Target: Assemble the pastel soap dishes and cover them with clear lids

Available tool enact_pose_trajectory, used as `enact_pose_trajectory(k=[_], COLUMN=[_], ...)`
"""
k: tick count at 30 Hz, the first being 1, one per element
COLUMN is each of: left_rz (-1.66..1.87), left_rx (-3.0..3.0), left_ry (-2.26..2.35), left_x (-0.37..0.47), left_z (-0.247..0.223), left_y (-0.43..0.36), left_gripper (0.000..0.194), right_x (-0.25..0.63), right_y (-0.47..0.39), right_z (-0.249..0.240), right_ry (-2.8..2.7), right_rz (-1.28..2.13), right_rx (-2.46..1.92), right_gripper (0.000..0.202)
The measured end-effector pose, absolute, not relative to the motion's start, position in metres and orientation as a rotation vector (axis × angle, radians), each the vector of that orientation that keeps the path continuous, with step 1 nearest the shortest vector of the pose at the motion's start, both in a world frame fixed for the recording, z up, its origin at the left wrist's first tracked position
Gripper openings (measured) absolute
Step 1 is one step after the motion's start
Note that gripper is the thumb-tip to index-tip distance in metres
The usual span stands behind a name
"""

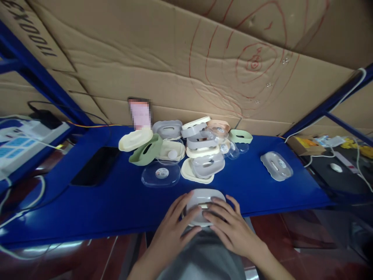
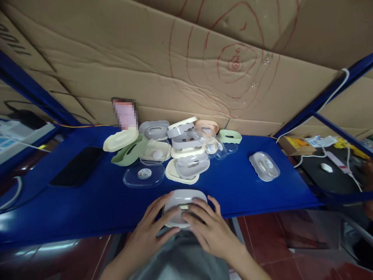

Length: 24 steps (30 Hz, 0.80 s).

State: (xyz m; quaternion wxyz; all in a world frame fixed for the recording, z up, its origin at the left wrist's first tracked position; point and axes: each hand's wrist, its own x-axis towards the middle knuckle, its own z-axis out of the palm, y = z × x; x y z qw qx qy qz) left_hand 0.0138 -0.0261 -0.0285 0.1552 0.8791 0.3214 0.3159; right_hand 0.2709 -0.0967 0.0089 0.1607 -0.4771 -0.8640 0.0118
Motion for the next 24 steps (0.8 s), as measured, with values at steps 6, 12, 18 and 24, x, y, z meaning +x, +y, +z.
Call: enact_pose_trajectory(k=[6,12,18,24], left_rz=[0.983,0.931,0.995,0.965], left_rx=[2.686,2.747,2.648,2.685], left_ry=[0.902,0.887,1.267,1.525], left_x=[0.011,0.005,-0.014,-0.036], left_z=[-0.032,-0.029,-0.014,-0.015], left_y=[-0.021,-0.017,0.007,0.036], left_gripper=[0.04,0.041,0.055,0.032], right_x=[0.273,0.271,0.269,0.267], right_y=[-0.082,-0.08,-0.083,-0.084], right_z=[0.006,-0.001,0.001,-0.003], right_ry=[-2.514,-2.483,-2.428,-2.368], right_rz=[0.043,0.033,0.077,0.07], right_rx=[-1.285,-1.29,-1.326,-1.331], right_gripper=[0.046,0.043,0.038,0.037])
